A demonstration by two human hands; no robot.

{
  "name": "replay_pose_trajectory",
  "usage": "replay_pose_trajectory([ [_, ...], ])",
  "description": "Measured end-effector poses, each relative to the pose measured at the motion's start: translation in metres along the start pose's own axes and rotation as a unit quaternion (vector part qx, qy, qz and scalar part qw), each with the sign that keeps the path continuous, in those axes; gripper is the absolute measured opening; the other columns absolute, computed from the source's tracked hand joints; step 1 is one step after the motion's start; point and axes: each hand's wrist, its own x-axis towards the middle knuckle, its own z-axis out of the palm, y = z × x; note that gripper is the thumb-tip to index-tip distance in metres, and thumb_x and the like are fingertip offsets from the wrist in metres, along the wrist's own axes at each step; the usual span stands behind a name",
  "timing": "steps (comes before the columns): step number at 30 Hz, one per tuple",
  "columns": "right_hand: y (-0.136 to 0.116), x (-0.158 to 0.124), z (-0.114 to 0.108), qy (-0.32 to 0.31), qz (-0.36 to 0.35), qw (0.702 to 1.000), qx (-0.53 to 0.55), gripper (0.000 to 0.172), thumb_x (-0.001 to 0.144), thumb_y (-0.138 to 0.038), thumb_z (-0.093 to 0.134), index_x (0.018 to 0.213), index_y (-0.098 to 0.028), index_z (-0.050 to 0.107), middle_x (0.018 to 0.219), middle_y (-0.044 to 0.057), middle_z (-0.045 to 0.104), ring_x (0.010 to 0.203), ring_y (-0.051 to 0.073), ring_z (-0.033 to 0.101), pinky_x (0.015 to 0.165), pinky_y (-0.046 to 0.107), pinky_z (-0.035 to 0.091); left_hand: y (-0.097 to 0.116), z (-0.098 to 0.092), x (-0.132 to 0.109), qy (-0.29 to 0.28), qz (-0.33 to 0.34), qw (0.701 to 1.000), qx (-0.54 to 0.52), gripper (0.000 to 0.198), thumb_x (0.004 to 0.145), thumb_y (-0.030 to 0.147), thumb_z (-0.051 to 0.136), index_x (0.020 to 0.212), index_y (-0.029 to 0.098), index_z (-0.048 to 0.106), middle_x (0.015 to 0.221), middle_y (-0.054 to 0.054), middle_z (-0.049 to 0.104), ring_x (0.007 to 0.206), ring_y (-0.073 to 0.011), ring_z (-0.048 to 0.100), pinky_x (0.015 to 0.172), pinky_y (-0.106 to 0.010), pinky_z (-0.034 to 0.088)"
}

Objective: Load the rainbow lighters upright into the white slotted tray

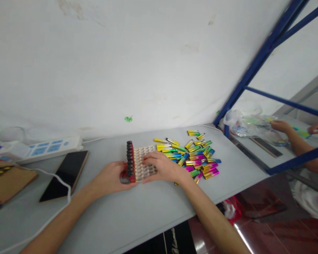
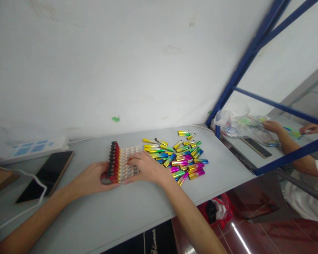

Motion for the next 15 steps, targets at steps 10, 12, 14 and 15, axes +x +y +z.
replay_pose_trajectory([
  [10, 0.074, 0.022, -0.060, 0.095, 0.194, 0.968, -0.128, 0.023, 0.115, -0.023, 0.063, 0.101, -0.018, 0.080, 0.105, 0.010, 0.072, 0.101, 0.024, 0.069, 0.098, 0.034, 0.050, -0.001, 0.001, 0.001, 0.003, -0.011, 1.000, 0.003, 0.038, 0.078, 0.060, 0.076, 0.076, 0.024, 0.065, 0.079, -0.005, 0.073, 0.069, -0.0236, 0.066, 0.068, -0.034, 0.044],
  [12, 0.085, 0.032, -0.057, 0.057, 0.236, 0.958, -0.153, 0.014, 0.110, -0.022, 0.071, 0.118, -0.019, 0.082, 0.126, 0.014, 0.073, 0.117, 0.026, 0.069, 0.106, 0.037, 0.050, -0.002, 0.002, 0.001, 0.003, -0.014, 1.000, -0.001, 0.038, 0.077, 0.060, 0.076, 0.075, 0.024, 0.064, 0.078, -0.005, 0.073, 0.069, -0.0244, 0.066, 0.068, -0.034, 0.044],
  [14, 0.092, 0.041, -0.049, 0.028, 0.265, 0.950, -0.161, 0.017, 0.107, -0.027, 0.078, 0.122, -0.020, 0.082, 0.136, 0.016, 0.071, 0.126, 0.030, 0.068, 0.109, 0.040, 0.050, -0.002, 0.003, 0.001, 0.005, -0.013, 1.000, -0.001, 0.038, 0.077, 0.060, 0.076, 0.075, 0.024, 0.064, 0.078, -0.005, 0.073, 0.069, -0.0248, 0.066, 0.068, -0.035, 0.044],
  [15, 0.093, 0.045, -0.045, 0.019, 0.273, 0.948, -0.161, 0.017, 0.106, -0.030, 0.080, 0.119, -0.019, 0.082, 0.135, 0.017, 0.072, 0.127, 0.031, 0.068, 0.109, 0.042, 0.051, -0.003, 0.003, 0.002, 0.005, -0.011, 1.000, -0.001, 0.038, 0.077, 0.060, 0.076, 0.075, 0.024, 0.064, 0.078, -0.005, 0.073, 0.069, -0.0248, 0.066, 0.067, -0.035, 0.043],
])
